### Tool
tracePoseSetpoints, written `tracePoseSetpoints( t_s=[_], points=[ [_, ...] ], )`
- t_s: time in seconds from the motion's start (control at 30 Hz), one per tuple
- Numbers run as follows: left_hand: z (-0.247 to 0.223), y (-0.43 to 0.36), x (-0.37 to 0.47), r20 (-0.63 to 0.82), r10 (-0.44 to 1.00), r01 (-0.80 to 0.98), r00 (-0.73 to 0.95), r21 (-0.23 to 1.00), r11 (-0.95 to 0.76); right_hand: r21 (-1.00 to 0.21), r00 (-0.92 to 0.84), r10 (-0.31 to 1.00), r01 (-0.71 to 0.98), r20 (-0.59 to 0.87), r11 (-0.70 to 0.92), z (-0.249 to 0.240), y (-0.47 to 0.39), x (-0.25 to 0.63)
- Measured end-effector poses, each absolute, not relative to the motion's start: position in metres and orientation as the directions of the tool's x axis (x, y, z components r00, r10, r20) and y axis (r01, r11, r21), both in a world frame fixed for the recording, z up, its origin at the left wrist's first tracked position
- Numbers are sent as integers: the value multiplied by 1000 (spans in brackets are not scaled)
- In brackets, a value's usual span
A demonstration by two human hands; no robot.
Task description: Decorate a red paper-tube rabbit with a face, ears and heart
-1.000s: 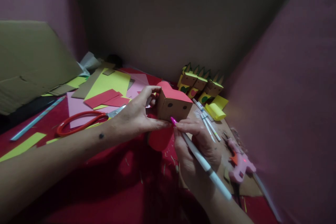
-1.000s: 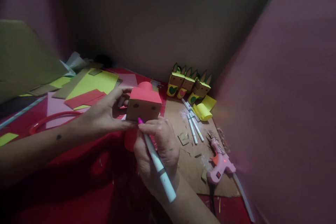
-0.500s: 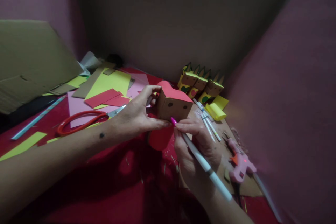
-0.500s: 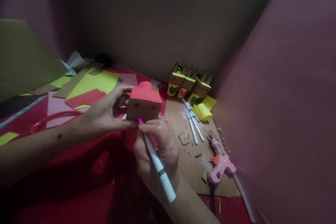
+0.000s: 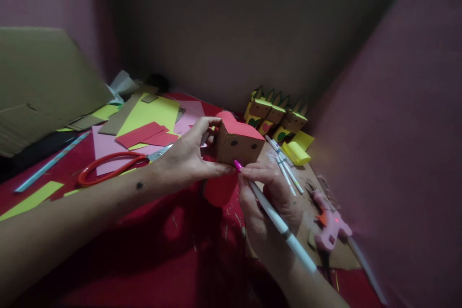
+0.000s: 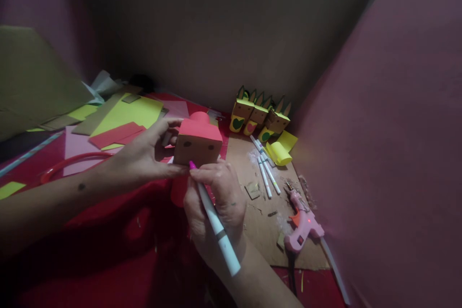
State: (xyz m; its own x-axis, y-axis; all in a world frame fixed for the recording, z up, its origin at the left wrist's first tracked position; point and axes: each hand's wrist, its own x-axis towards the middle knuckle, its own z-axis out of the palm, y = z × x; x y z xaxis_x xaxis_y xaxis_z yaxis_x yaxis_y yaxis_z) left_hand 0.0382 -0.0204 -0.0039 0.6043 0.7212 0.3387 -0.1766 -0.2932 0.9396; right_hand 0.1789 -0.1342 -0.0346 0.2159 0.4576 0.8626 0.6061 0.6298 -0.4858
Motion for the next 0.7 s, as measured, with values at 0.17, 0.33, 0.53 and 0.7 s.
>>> tracePoseSetpoints(
  t_s=[0.17,0.33,0.53,0.7],
  points=[
    [0,-22,39,339,724,-147,600,937,-317,-517,237,468,532,851,670,-35,-135,180],
    [0,-22,39,354,724,-160,592,932,-325,-520,239,470,526,850,673,-36,-134,182],
    [-2,-21,37,374,716,-170,590,924,-342,-507,237,457,548,857,666,-34,-132,180],
    [-1,-22,38,361,727,-153,584,929,-338,-494,217,465,594,858,635,-31,-134,179]
  ],
)
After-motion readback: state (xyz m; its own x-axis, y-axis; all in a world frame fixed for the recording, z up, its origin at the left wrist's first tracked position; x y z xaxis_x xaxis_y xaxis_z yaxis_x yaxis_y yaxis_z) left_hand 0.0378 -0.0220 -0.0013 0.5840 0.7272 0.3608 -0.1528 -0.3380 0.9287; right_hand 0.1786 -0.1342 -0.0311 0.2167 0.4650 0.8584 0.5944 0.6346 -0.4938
